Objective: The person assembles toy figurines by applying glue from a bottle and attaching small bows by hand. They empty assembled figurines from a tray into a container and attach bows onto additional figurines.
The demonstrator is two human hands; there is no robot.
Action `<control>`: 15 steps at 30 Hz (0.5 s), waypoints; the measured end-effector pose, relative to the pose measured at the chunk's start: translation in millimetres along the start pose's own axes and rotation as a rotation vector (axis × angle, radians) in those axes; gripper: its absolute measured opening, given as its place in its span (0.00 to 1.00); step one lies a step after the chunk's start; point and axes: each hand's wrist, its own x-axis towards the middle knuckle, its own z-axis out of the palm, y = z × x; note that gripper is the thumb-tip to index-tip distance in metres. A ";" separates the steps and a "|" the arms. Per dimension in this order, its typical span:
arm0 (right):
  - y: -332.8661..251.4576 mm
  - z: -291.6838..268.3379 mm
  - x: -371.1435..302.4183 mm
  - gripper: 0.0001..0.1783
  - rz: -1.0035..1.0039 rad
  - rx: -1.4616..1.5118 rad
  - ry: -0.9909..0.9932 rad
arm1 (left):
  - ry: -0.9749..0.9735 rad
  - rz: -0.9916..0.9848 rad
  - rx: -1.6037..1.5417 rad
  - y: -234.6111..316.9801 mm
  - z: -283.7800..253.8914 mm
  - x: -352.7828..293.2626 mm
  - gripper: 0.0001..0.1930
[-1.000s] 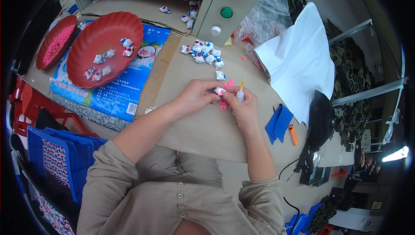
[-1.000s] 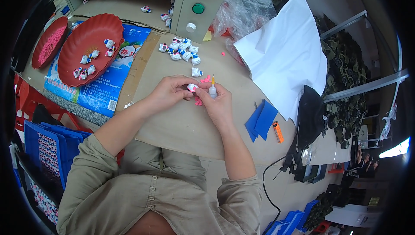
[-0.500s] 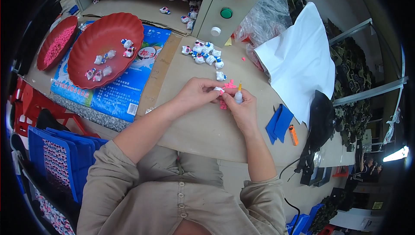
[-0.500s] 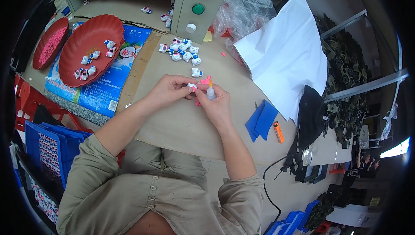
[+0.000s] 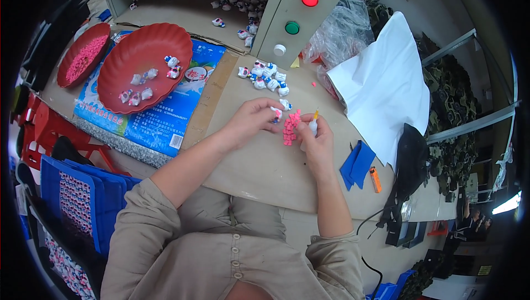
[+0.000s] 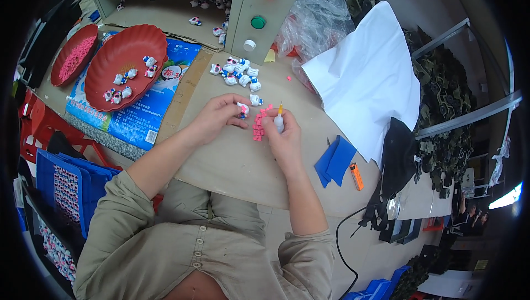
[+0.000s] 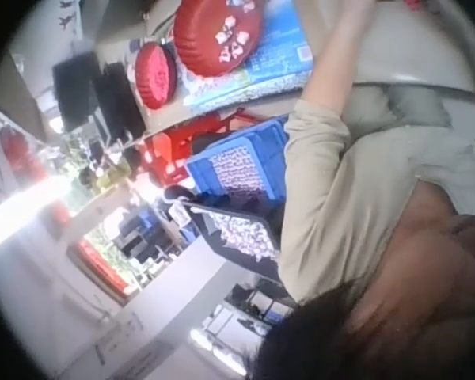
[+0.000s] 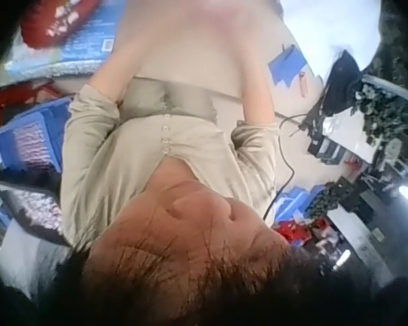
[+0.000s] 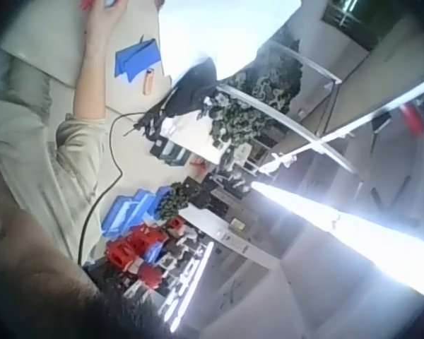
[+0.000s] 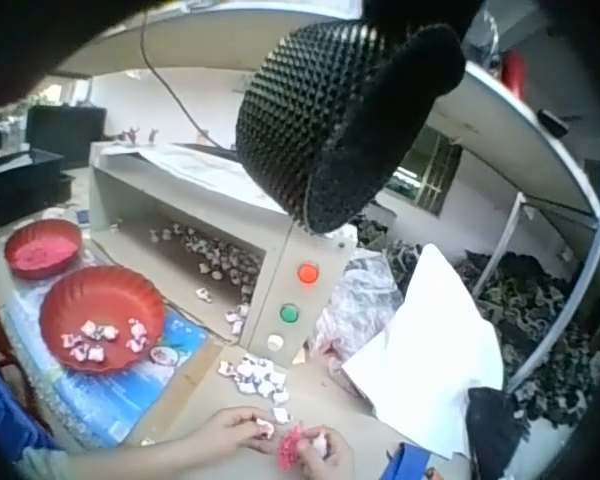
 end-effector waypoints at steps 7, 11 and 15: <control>-10.1 -16.1 0.3 0.16 0.025 0.339 -0.031 | 0.302 0.201 0.988 25.9 -8.7 9.6 0.11; -16.8 -26.6 1.9 0.18 0.137 0.341 -0.038 | 0.322 0.444 1.624 27.4 -25.0 27.2 0.08; -14.8 -30.4 4.1 0.18 0.155 0.451 -0.069 | 0.118 0.441 1.809 35.6 -25.6 25.2 0.09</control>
